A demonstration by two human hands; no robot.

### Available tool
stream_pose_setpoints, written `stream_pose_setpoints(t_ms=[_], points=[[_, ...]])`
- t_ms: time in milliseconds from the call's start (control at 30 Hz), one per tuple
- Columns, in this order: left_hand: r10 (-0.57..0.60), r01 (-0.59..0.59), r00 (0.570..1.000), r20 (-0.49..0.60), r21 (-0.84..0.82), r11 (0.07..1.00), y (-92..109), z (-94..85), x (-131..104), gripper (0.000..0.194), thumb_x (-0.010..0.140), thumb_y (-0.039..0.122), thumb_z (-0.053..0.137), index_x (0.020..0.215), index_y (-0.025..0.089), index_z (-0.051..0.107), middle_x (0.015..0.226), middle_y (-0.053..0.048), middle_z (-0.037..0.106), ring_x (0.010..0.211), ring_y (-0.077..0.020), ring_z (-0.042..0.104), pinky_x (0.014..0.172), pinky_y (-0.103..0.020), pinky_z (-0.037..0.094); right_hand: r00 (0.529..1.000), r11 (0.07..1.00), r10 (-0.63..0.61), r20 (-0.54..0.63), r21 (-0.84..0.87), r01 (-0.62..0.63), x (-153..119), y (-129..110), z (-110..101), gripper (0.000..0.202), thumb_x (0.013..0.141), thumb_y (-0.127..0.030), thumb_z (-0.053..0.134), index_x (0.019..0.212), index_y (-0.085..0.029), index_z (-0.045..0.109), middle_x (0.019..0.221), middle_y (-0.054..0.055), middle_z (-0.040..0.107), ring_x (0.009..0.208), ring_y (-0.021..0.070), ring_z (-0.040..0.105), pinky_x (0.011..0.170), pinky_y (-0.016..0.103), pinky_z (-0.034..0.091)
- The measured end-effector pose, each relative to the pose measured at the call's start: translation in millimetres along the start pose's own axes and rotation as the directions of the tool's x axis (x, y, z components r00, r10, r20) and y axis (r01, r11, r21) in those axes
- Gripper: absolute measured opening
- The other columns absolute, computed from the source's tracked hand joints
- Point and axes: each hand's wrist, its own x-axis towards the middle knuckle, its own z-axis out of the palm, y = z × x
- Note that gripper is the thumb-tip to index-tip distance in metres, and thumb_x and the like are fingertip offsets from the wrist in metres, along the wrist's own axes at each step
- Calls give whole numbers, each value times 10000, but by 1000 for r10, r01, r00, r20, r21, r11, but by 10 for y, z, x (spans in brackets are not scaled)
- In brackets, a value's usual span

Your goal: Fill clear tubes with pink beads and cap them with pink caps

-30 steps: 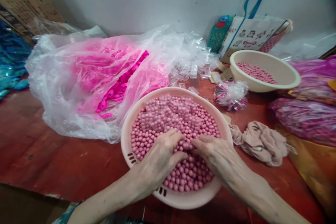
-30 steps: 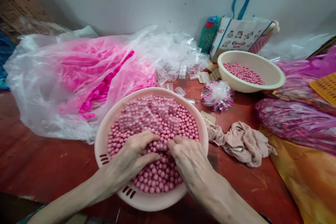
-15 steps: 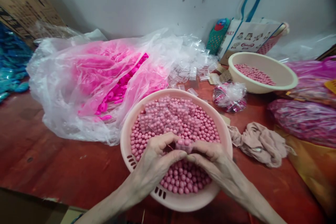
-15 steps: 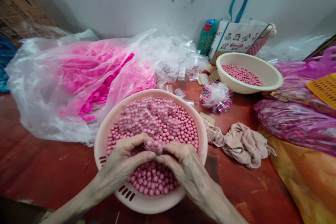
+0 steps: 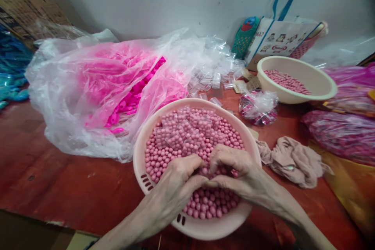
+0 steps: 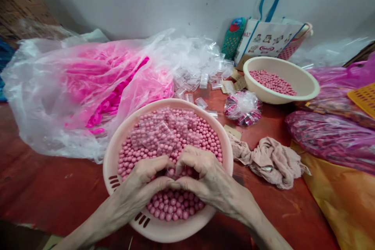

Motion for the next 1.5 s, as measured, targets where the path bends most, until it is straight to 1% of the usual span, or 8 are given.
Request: stream_pose_setpoints(t_ms=[233,400,567,767,933,1100,1300,1500], points=[[-196,194,980,-43,-47,980,108,-61,75,123,864,280,511,912,221,607,833,12,632,806,-170,559,727,-260,415,991,991,130,-15,-35,-131,-110,42,-124,84,846,-281,590,842,-199,573,838,-1,602,797,136,551,721,257,428],[-112,103,991,-76,-110,989,112,-37,99,134,853,233,530,963,229,606,944,9,648,905,-168,570,810,-262,417,983,986,107,-151,-115,-125,-125,32,62,288,815,-288,626,1089,-237,555,1030,33,626,939,180,578,805,290,455],[15,-23,993,-117,-66,998,82,-18,104,65,820,192,583,873,194,620,805,8,643,753,-145,590,695,-244,443,972,996,74,-221,-30,-82,-75,-97,48,86,872,-241,543,912,-203,609,849,11,654,786,138,608,706,246,474],[225,-115,870,-440,261,958,61,-151,181,168,819,114,551,976,167,578,917,-47,621,898,-184,584,814,-300,449,779,922,19,-626,-291,-257,43,-39,-391,101,847,-269,563,897,-193,607,865,43,651,778,182,601,713,307,459],[172,-25,933,-318,417,908,20,-162,268,198,846,121,501,1034,167,540,969,-61,586,891,-200,575,766,-319,454,888,789,-54,-457,-565,-243,331,383,-424,123,863,-230,486,844,-184,598,823,85,624,741,210,567,701,337,433],[116,-7,969,-218,445,896,61,-135,346,85,861,121,465,885,167,532,935,-59,563,856,-199,560,720,-319,437,905,792,-54,-423,-570,-219,468,638,-336,159,864,-240,476,955,-204,601,881,91,617,813,231,558,748,349,429],[110,-50,980,-165,331,942,113,-198,406,146,834,88,496,721,176,476,784,-8,522,753,-158,516,679,-294,392,892,790,-68,-447,-571,-225,316,498,-328,269,895,-259,433,1141,-218,532,924,82,585,814,216,558,723,330,435],[140,-112,974,-179,154,982,214,-267,444,183,822,84,519,672,177,471,703,27,521,674,-126,496,628,-273,364,950,836,57,-307,-506,-214,115,293,-230,137,875,-285,502,907,-187,592,826,52,611,735,180,556,653,294,420]])
